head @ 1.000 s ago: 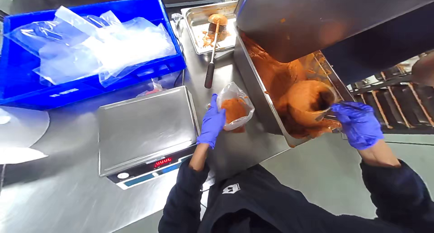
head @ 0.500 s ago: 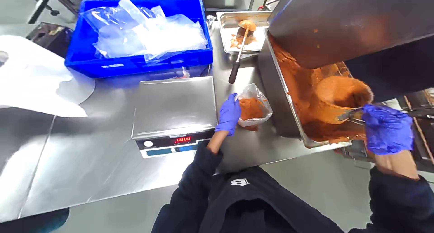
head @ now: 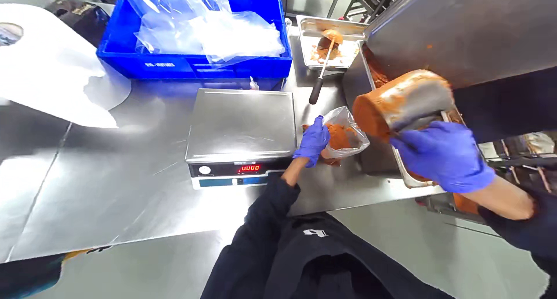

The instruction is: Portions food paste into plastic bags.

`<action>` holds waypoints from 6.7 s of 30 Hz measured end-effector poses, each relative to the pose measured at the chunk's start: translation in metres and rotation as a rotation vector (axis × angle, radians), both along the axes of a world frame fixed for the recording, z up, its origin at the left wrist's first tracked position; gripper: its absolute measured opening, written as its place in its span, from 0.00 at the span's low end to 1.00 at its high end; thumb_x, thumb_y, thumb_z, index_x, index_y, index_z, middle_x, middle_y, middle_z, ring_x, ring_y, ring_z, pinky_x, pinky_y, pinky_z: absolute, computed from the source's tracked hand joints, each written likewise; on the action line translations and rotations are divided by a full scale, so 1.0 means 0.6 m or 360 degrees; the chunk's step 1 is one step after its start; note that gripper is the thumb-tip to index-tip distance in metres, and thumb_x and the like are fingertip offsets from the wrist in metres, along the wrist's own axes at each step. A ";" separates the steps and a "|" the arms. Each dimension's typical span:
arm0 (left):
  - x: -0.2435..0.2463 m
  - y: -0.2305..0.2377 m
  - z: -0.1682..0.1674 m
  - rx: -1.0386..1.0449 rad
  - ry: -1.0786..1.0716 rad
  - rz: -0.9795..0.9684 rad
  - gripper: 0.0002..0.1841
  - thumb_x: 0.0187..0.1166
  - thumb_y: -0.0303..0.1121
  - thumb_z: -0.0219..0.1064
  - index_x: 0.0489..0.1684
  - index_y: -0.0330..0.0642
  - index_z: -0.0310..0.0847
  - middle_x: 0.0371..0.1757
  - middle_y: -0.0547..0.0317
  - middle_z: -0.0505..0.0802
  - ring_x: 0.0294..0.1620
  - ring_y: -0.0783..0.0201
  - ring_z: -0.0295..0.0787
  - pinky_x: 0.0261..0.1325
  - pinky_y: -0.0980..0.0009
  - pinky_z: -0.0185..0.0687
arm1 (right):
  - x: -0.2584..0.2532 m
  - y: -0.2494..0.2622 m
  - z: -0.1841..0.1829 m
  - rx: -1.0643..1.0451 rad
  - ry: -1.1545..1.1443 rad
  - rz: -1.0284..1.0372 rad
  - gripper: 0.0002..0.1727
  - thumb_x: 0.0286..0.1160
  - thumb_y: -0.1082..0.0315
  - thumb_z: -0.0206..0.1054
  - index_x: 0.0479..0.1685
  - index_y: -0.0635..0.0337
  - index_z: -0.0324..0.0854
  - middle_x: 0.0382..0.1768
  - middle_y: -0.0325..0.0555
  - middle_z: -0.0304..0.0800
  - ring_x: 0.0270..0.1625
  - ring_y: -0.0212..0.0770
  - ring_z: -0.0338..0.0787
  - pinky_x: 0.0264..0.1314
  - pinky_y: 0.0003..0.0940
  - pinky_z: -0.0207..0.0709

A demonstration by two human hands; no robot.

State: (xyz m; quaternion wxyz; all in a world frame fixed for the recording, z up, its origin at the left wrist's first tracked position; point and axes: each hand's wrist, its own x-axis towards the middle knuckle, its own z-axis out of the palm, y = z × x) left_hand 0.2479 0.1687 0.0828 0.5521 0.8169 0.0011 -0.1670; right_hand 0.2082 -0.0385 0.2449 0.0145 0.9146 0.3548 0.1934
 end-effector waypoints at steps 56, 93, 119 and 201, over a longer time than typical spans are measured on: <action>-0.007 0.003 -0.013 -0.0089 0.0185 0.0090 0.27 0.94 0.37 0.48 0.90 0.40 0.56 0.67 0.36 0.86 0.54 0.50 0.89 0.58 0.53 0.85 | 0.100 -0.269 -0.055 0.0060 0.1067 -0.1609 0.14 0.72 0.59 0.78 0.42 0.62 0.92 0.41 0.69 0.91 0.49 0.73 0.88 0.48 0.77 0.74; 0.001 0.005 -0.005 0.0038 0.0112 -0.0053 0.23 0.93 0.36 0.45 0.74 0.27 0.70 0.60 0.32 0.88 0.60 0.44 0.88 0.67 0.49 0.80 | -0.003 0.010 -0.007 -0.0004 0.0370 -0.0088 0.21 0.71 0.59 0.63 0.14 0.64 0.82 0.12 0.56 0.80 0.21 0.62 0.86 0.24 0.59 0.72; -0.001 0.006 -0.018 -0.0116 0.0242 0.0023 0.24 0.93 0.37 0.48 0.84 0.36 0.64 0.62 0.35 0.87 0.56 0.48 0.89 0.60 0.49 0.85 | -0.005 -0.277 0.014 0.1423 0.0841 -0.1271 0.04 0.62 0.74 0.73 0.29 0.54 0.86 0.25 0.29 0.86 0.27 0.22 0.83 0.34 0.22 0.79; -0.238 0.412 0.061 -0.0613 -0.0311 0.1657 0.32 0.95 0.51 0.30 0.56 0.39 0.80 0.36 0.65 0.89 0.37 0.72 0.86 0.46 0.73 0.83 | 0.051 0.174 -0.237 0.2755 0.1712 -0.0218 0.22 0.93 0.64 0.40 0.47 0.46 0.85 0.25 0.24 0.88 0.27 0.22 0.86 0.36 0.18 0.84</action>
